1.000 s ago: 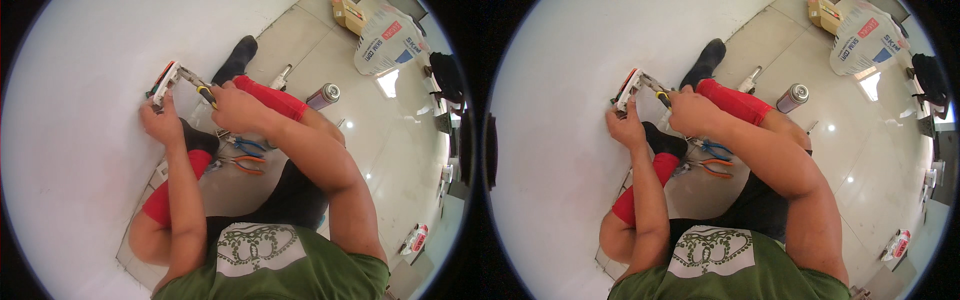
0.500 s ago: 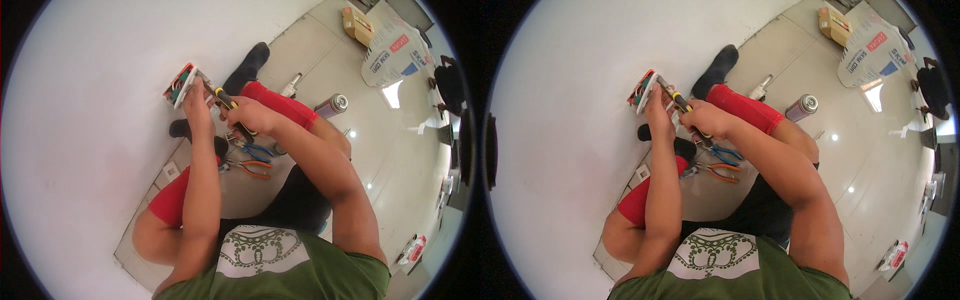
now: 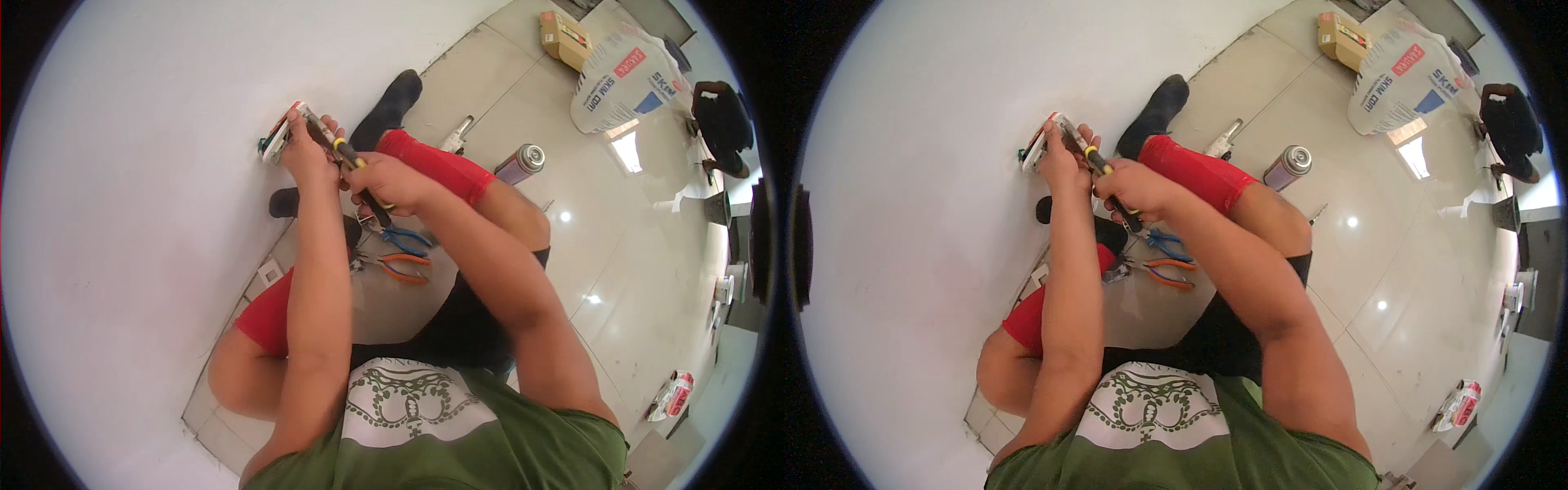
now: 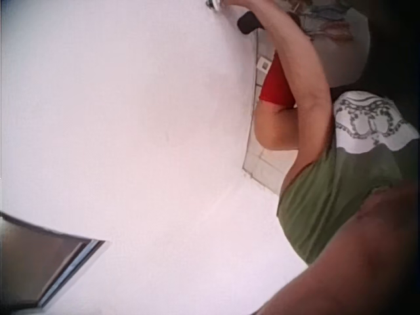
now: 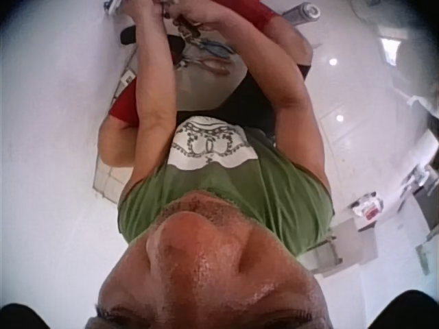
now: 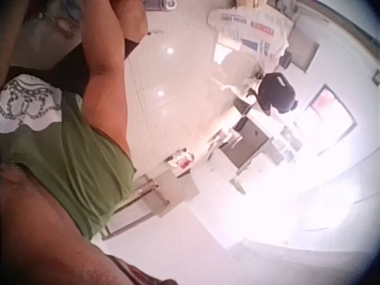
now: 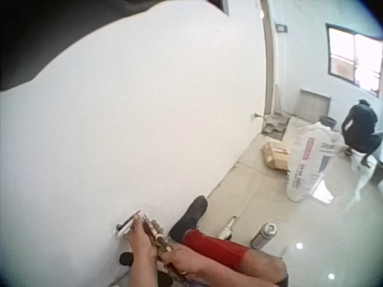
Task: Installing an electrical wall socket using hand tools.
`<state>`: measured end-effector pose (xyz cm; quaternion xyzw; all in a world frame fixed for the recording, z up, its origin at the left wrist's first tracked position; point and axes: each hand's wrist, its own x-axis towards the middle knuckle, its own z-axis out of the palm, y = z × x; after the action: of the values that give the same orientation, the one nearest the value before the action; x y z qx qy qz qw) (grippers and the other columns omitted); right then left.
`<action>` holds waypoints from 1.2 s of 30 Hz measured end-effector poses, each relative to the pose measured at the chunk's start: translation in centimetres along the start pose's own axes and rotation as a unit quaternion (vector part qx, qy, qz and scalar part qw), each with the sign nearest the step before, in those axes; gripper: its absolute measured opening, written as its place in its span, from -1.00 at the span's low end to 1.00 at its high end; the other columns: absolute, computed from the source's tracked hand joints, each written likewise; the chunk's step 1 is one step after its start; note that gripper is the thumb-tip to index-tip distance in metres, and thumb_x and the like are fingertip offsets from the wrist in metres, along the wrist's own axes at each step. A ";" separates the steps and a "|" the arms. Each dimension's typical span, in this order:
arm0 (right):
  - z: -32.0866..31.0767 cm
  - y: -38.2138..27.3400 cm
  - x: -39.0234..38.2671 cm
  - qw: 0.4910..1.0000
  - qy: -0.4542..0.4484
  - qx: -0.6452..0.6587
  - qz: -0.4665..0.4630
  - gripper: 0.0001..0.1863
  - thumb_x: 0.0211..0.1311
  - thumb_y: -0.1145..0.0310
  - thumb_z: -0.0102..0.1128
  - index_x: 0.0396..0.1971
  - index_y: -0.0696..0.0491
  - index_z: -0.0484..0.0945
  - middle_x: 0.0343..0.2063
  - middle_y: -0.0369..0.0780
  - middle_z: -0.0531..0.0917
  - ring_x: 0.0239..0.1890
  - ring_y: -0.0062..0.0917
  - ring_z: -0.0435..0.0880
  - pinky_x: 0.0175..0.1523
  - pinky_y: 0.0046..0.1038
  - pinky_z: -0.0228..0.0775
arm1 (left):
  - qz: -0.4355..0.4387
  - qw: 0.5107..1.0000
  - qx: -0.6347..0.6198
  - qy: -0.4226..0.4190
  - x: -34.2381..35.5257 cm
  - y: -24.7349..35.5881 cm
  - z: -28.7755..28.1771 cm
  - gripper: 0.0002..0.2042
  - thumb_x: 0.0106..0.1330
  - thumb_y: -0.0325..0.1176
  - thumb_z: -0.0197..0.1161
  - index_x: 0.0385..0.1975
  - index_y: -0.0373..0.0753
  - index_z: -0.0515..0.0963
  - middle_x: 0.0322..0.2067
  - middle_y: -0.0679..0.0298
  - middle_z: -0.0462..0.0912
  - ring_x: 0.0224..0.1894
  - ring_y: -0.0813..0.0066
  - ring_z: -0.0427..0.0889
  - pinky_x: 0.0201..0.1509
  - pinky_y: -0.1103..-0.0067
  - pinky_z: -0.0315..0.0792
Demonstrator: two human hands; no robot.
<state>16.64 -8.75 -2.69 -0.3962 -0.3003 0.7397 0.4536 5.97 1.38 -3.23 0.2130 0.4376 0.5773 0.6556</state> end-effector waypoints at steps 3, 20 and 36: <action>2.8 0.2 -0.6 0.909 0.127 -0.395 -0.035 -0.70 0.19 0.33 0.12 -0.15 0.20 0.52 -0.11 0.04 0.56 -0.25 -0.25 0.69 -0.18 -0.27 0.60 | 0.002 1.000 0.020 0.002 -0.1 0.6 0.0 -0.51 0.47 0.07 0.18 0.10 -0.25 0.43 -0.20 0.10 0.63 -0.23 0.23 0.70 -0.07 0.20 0.66; -1.6 7.4 -18.3 0.991 0.069 -0.105 -0.036 -0.87 0.11 0.42 0.15 -0.33 0.06 0.47 -0.53 -0.33 0.49 -0.47 -0.60 0.46 -0.39 -0.45 0.31 | -0.020 0.992 0.112 0.049 -0.1 1.6 -8.1 -0.09 0.35 0.37 0.12 0.18 -0.58 0.28 -0.19 -0.02 0.58 -0.15 0.17 0.64 -0.07 0.20 0.69; -2.8 6.9 -19.2 0.977 -0.077 -0.186 -0.072 -0.79 -0.02 0.56 0.13 -0.30 0.10 0.51 -0.14 -0.24 0.54 -0.18 -0.57 0.50 -0.02 -0.49 0.36 | -0.207 0.794 0.338 -0.461 -9.0 7.5 -3.6 -0.40 0.56 0.15 -0.10 0.23 -0.27 0.51 0.12 0.18 0.64 0.09 0.36 0.63 0.19 0.39 0.50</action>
<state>21.32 -28.82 -3.61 -0.3923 -0.4943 0.6648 0.3998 -0.87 -6.09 3.71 0.5665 0.2842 0.0768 0.7697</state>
